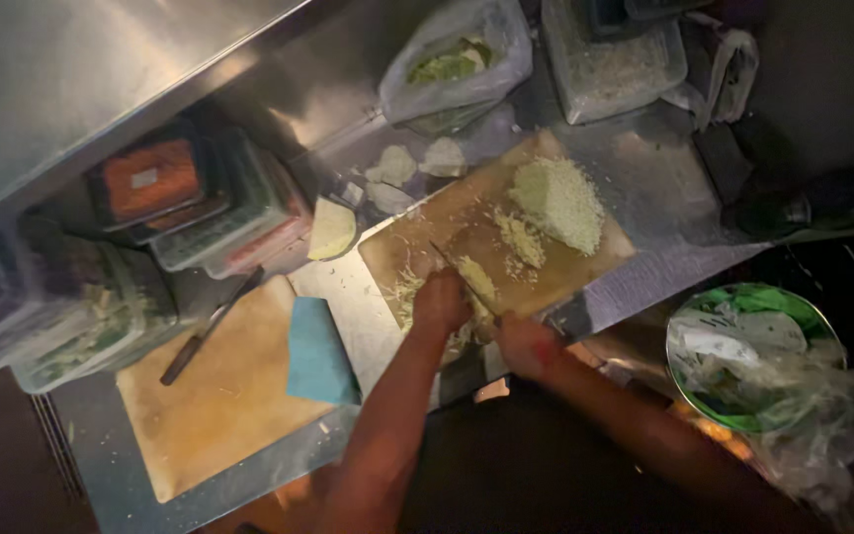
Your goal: The person chops shredded cabbage on a wooden cutting board using a knife. They repeatedly gather the shredded cabbage into a pile and chop it further. A second person is visible on the left side of the frame handling a container.
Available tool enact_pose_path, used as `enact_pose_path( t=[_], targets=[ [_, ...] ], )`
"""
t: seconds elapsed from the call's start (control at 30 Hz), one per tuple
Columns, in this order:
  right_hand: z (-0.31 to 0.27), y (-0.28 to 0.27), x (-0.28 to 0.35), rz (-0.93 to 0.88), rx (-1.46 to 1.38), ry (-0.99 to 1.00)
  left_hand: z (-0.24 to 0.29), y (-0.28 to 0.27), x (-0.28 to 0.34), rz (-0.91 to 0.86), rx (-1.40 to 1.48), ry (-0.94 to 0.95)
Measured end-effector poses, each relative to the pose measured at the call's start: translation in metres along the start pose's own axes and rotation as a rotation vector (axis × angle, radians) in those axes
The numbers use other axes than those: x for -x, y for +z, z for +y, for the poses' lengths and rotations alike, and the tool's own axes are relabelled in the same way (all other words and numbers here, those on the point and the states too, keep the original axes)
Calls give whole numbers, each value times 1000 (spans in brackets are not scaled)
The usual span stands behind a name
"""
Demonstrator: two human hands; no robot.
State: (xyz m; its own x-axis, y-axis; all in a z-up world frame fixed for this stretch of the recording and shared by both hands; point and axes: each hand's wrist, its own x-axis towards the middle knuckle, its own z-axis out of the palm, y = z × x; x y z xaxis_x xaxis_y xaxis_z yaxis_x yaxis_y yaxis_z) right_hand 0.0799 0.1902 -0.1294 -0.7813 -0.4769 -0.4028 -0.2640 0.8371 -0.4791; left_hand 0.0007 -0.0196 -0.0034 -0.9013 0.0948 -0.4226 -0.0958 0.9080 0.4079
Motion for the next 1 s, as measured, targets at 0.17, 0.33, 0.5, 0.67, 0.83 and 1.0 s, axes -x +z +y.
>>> enact_pose_path(
  t=[0.17,0.33,0.5,0.67,0.83,1.0],
  targets=[
    [-1,14,12,25,-205,249,1,-4,-5,-52,-47,-17],
    [-18,-39,1,9,-107,109,-1,-5,6,-21,-1,12],
    [-65,-129,11,-143,-192,232,-8,-9,26,125,55,81],
    [-83,-145,2,-230,-18,156,-3,0,3,32,-51,36],
    [-60,-97,28,-133,131,-25,-6,3,3,5,22,-2],
    [-45,-74,19,-135,-202,219,-4,1,-4,5,-39,20]
  ],
)
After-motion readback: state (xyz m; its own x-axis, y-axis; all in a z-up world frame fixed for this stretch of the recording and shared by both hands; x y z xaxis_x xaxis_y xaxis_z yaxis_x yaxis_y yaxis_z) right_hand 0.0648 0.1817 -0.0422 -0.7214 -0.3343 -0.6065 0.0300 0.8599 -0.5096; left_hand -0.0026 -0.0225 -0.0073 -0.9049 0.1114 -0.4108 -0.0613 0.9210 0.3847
